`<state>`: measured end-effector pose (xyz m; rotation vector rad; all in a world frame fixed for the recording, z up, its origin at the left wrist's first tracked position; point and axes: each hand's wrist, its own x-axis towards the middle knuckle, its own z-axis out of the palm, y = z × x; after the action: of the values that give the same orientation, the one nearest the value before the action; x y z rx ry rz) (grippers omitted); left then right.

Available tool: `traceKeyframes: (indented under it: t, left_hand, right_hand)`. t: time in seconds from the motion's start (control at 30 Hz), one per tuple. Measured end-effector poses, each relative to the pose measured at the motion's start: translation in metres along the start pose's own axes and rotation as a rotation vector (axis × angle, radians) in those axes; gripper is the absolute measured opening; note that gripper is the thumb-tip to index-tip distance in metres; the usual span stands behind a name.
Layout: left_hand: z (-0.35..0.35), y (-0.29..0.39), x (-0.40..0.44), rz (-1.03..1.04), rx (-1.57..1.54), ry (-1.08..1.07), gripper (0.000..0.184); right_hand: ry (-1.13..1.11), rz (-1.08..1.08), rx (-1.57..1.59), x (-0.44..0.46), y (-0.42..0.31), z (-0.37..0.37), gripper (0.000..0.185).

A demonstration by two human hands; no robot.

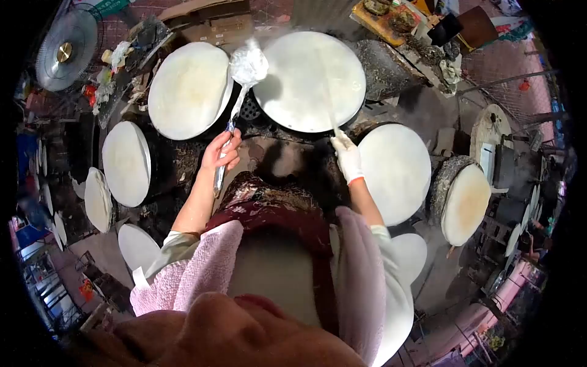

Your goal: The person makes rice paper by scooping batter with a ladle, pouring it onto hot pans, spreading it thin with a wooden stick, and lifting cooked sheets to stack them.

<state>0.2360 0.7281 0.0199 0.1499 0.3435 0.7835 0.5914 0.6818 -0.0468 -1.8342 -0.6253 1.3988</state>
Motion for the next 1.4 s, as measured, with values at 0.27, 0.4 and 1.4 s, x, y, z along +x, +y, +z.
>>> traceKeyframes:
  t: [0.27,0.4,1.4]
  left_hand:
    - [0.005,0.044,-0.104,0.096,-0.159,0.024,0.03]
    - [-0.017,0.064,-0.189,0.274,-0.121,0.154,0.027]
    - [-0.002,-0.246,-0.4,1.776,-0.647,0.646,0.033]
  right_hand:
    - [0.083,-0.006,-0.01,-0.011,0.019,0.023,0.032]
    - [-0.21,-0.172,0.02,-0.034,0.018,0.109,0.044]
    - [-0.491,-1.409,-0.61,-0.036,-0.214,0.533,0.055]
